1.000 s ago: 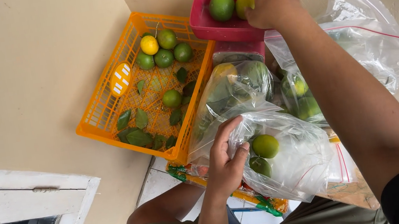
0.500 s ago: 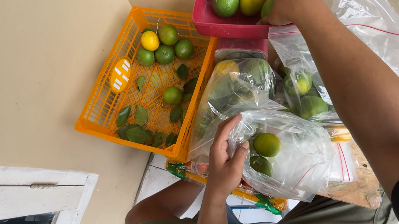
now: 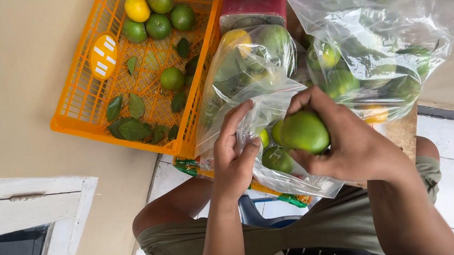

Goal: The person sorts limes by hand between an orange crate and a red container, then places them into plastic bags one at a time.

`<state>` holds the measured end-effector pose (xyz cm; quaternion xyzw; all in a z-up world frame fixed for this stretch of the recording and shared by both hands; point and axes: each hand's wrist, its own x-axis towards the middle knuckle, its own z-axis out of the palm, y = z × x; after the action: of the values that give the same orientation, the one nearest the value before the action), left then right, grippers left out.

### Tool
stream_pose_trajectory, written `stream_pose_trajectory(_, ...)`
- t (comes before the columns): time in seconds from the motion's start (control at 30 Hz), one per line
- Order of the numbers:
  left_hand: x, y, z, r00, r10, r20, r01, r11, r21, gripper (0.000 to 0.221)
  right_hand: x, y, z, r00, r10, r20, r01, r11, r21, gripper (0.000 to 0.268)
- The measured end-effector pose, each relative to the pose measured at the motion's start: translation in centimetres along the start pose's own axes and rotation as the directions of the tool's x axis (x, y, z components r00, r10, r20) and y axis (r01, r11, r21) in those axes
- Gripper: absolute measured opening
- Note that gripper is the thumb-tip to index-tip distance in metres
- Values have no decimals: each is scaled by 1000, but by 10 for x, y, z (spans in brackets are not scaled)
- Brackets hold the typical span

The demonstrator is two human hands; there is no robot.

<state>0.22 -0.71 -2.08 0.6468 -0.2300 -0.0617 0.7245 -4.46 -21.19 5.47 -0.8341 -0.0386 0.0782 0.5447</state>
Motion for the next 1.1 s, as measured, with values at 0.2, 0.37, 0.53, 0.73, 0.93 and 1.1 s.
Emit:
stream_pose_trajectory(0.2, -2, 0, 4, 1000, 24, 18, -23, 999, -40, 66, -7, 17, 5, 972, 232, 22, -217, 935, -280, 74)
stream_pose_trajectory(0.37, -8, 0, 8, 999, 24, 33, -23, 999, -47, 69, -9, 38, 6, 938, 341, 65, -194, 671, -716, 77)
stream_pose_trajectory(0.53, -12, 1, 8, 999, 12, 52, -10, 998, -56, 69, -9, 40, 5, 907, 417, 53, -180, 497, -849, 75)
stream_pose_trajectory(0.73, -9, 3, 6, 998, 14, 61, -10, 998, -68, 67, -9, 50, 0, 900, 433, 57, -145, 419, -896, 57)
stream_pose_trajectory(0.93, -8, 2, 5, 998, 21, 58, -17, 997, -69, 68, -8, 26, 5, 943, 317, 100, -64, 467, -882, 37)
stream_pose_trajectory(1.1, -9, -2, 4, 999, 28, 42, -26, 999, -46, 71, -10, 28, 7, 908, 364, 209, -17, 529, -848, 44)
